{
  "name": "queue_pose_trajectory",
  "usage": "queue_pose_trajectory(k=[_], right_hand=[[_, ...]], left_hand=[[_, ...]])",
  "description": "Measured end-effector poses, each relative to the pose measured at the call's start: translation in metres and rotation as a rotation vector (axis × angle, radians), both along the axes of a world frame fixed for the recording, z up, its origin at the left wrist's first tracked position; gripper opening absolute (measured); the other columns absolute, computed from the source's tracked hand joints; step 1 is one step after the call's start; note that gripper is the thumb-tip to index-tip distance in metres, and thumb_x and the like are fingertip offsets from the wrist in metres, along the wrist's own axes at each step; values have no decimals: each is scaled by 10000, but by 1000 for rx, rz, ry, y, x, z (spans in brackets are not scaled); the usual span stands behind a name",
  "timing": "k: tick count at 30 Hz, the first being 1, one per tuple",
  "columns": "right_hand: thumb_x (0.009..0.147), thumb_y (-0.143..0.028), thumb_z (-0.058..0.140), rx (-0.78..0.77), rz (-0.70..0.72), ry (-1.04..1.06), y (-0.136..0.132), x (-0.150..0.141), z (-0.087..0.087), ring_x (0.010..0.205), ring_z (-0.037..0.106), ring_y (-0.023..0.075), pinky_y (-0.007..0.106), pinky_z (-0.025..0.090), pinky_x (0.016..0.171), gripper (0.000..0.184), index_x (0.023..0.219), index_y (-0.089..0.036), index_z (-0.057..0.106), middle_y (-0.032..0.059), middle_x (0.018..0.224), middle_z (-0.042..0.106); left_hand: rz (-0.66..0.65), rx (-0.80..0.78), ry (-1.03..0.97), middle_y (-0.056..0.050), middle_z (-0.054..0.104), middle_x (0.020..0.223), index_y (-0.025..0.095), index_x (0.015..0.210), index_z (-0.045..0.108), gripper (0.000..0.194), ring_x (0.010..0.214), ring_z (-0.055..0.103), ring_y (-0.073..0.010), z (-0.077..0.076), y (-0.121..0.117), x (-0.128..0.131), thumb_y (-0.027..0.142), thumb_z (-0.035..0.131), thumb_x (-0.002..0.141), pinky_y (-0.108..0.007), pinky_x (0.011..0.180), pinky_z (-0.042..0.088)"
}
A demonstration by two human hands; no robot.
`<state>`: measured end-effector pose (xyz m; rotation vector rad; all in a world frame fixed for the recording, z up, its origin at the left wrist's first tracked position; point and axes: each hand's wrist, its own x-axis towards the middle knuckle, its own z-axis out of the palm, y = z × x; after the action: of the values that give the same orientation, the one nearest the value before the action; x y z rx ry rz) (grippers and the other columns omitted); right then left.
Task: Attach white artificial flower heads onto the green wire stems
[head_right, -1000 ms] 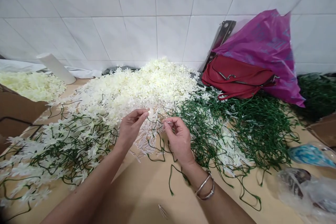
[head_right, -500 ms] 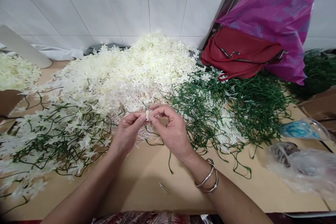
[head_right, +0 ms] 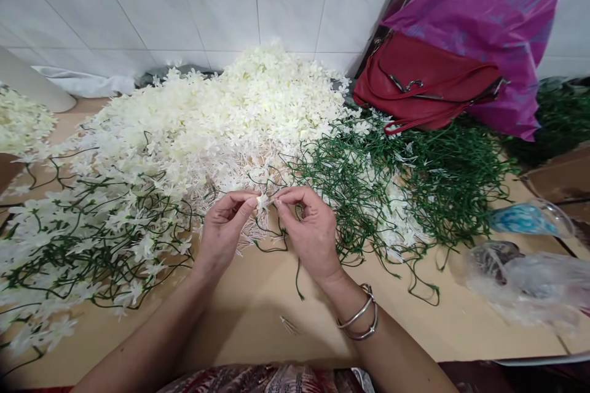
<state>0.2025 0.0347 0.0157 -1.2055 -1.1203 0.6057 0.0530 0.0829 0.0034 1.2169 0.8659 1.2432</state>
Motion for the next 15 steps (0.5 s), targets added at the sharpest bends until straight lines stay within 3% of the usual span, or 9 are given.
queue_pose_trajectory(k=[6,15], right_hand=[[918,-133,697,-10,31,-133,-1,2,-4,999,729,203,388,565,942,122,879,-249,706,49,1027,774],[938,-120,677,-1,-28,-232,-1,5,-11,923,733,185,358,569,899,149,884,-258,691,16,952,771]], left_hand=[[-63,-52,14,-68,781,958,192,826,775,222,930,700,-200,-1,-3,3,408,808,867,-319,890,538],[-47,-44,8,-52,747,971,198,858,738,191,935,668,-177,-3,-3,5,379,790,889,-284,885,521]])
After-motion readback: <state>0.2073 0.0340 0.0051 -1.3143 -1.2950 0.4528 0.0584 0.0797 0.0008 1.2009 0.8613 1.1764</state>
